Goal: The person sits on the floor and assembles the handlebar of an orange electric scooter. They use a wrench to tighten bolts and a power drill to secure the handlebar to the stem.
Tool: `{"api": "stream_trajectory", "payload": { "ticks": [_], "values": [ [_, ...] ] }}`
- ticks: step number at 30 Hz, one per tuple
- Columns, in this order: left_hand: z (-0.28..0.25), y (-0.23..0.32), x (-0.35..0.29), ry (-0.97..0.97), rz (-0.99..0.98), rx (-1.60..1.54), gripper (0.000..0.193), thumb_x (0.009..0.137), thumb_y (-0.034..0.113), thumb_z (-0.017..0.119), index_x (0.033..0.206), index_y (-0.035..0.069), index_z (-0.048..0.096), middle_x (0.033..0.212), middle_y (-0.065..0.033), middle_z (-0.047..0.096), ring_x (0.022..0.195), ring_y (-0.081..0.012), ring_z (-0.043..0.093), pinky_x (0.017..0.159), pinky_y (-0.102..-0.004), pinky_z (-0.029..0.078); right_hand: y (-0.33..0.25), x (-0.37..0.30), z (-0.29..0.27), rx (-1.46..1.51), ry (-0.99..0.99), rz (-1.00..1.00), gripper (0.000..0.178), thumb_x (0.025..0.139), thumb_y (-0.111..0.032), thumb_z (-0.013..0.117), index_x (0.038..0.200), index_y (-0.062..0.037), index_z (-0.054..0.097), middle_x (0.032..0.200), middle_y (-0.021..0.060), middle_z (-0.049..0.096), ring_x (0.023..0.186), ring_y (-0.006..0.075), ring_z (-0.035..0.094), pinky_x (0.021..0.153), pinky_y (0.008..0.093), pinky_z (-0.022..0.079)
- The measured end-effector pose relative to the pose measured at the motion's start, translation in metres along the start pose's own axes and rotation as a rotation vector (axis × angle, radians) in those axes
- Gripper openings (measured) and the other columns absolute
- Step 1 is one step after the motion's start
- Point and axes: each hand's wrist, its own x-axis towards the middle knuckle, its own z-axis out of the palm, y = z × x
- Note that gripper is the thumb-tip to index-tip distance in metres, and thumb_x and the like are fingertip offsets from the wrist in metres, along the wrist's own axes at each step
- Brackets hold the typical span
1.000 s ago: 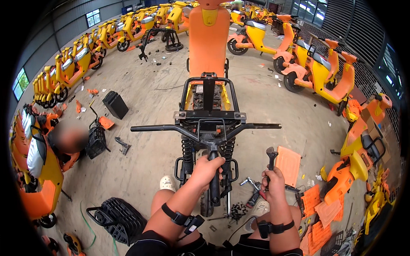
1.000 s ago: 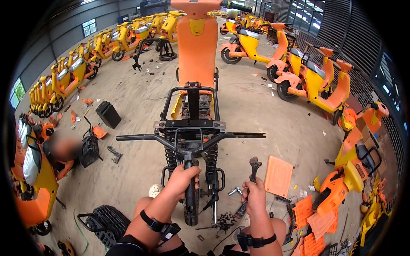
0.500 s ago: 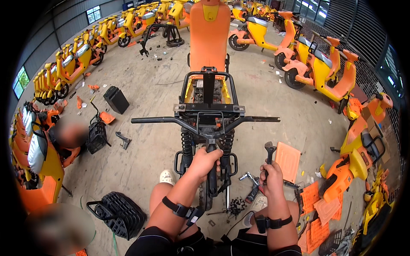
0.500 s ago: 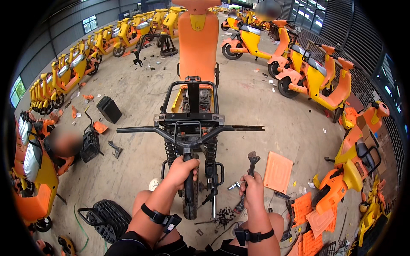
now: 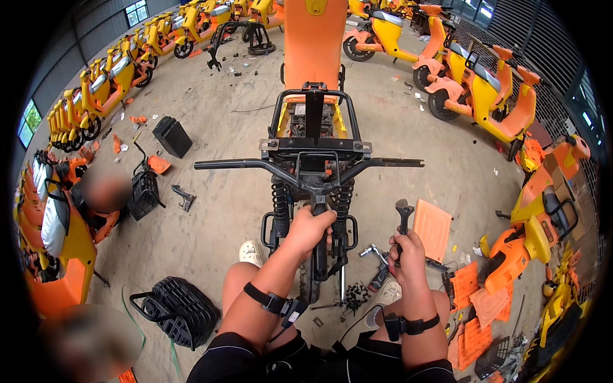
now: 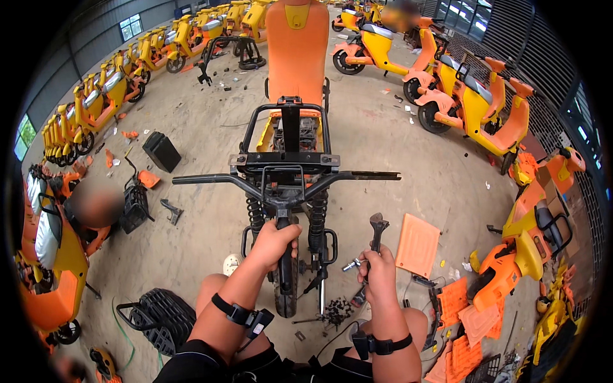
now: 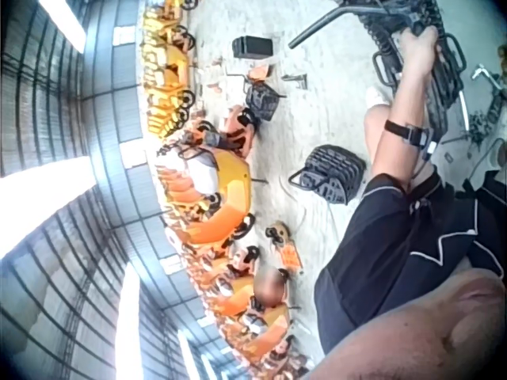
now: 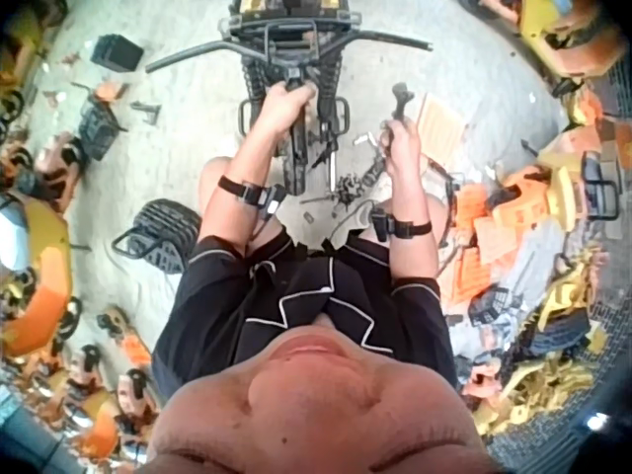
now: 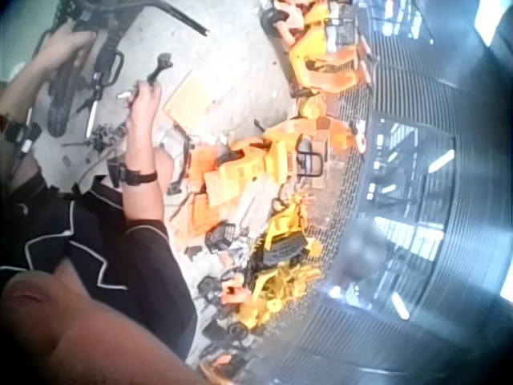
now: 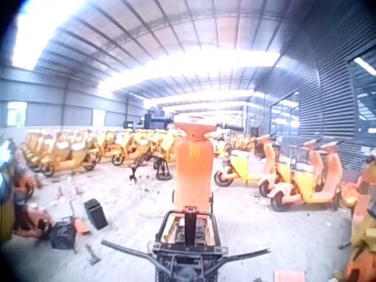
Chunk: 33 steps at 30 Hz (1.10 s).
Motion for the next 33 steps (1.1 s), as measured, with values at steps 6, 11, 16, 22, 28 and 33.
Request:
{"api": "stream_trajectory", "payload": {
  "ticks": [6, 11, 16, 22, 28, 33],
  "values": [
    [0.003, 0.012, -0.01, -0.034, -0.055, -0.049, 0.021, 0.087, 0.017, 0.07, 0.094, 0.0, 0.058, 0.072, -0.0054, 0.057, 0.056, -0.0143, 0.055, 0.047, -0.0302, 0.048, 0.0, -0.001, 0.001, 0.008, 0.013, 0.005, 0.022, 0.093, -0.008, 0.054, 0.114, -0.002, 0.052, 0.084, 0.0061, 0.057, 0.054, 0.0082, 0.049, 0.041, 0.0261, 0.04],
    [0.001, 0.011, -0.009, -0.01, -0.041, -0.038, 0.016, 0.087, 0.015, 0.069, 0.09, 0.003, 0.058, 0.065, -0.0038, 0.056, 0.049, -0.0151, 0.054, 0.046, -0.0295, 0.045, 0.001, 0.0, 0.0, 0.001, -0.001, -0.004, 0.028, 0.093, -0.009, 0.055, 0.118, -0.0004, 0.048, 0.086, 0.0079, 0.057, 0.055, 0.0106, 0.049, 0.043, 0.0272, 0.039],
    [0.0, 0.002, -0.001, -0.015, -0.009, -0.029, 0.019, 0.088, 0.016, 0.069, 0.09, 0.002, 0.056, 0.068, -0.0038, 0.057, 0.051, -0.0147, 0.053, 0.048, -0.03, 0.046, 0.002, 0.0, 0.002, -0.022, 0.011, -0.002, 0.022, 0.093, -0.009, 0.055, 0.113, -0.0012, 0.051, 0.085, 0.0075, 0.057, 0.053, 0.0096, 0.049, 0.04, 0.0262, 0.039],
    [0.004, 0.009, -0.007, -0.017, -0.019, -0.06, 0.018, 0.088, 0.016, 0.069, 0.091, 0.002, 0.057, 0.067, -0.0028, 0.057, 0.05, -0.0139, 0.054, 0.047, -0.03, 0.046, 0.004, 0.003, 0.008, -0.052, -0.003, -0.008, 0.019, 0.093, -0.01, 0.055, 0.11, -0.0018, 0.051, 0.085, 0.0074, 0.057, 0.052, 0.0092, 0.049, 0.04, 0.0266, 0.039],
    [0.009, 0.013, -0.007, -0.035, -0.057, -0.11, 0.016, 0.088, 0.015, 0.068, 0.086, 0.003, 0.058, 0.066, -0.0023, 0.057, 0.049, -0.0142, 0.055, 0.045, -0.0303, 0.046, 0.001, 0.001, 0.004, -0.038, 0.002, -0.004, 0.021, 0.092, -0.01, 0.056, 0.109, 0.0004, 0.05, 0.085, 0.0088, 0.058, 0.054, 0.0103, 0.049, 0.042, 0.028, 0.041],
    [0.008, 0.005, 0.001, -0.005, 0.01, -0.038, 0.018, 0.088, 0.018, 0.069, 0.086, 0.003, 0.058, 0.067, -0.003, 0.057, 0.05, -0.0135, 0.056, 0.046, -0.0286, 0.048, 0.003, 0.004, 0.008, -0.084, -0.001, -0.025, 0.021, 0.093, -0.011, 0.056, 0.111, -0.0016, 0.051, 0.085, 0.0072, 0.057, 0.053, 0.009, 0.049, 0.04, 0.0261, 0.039]
  ]
}}
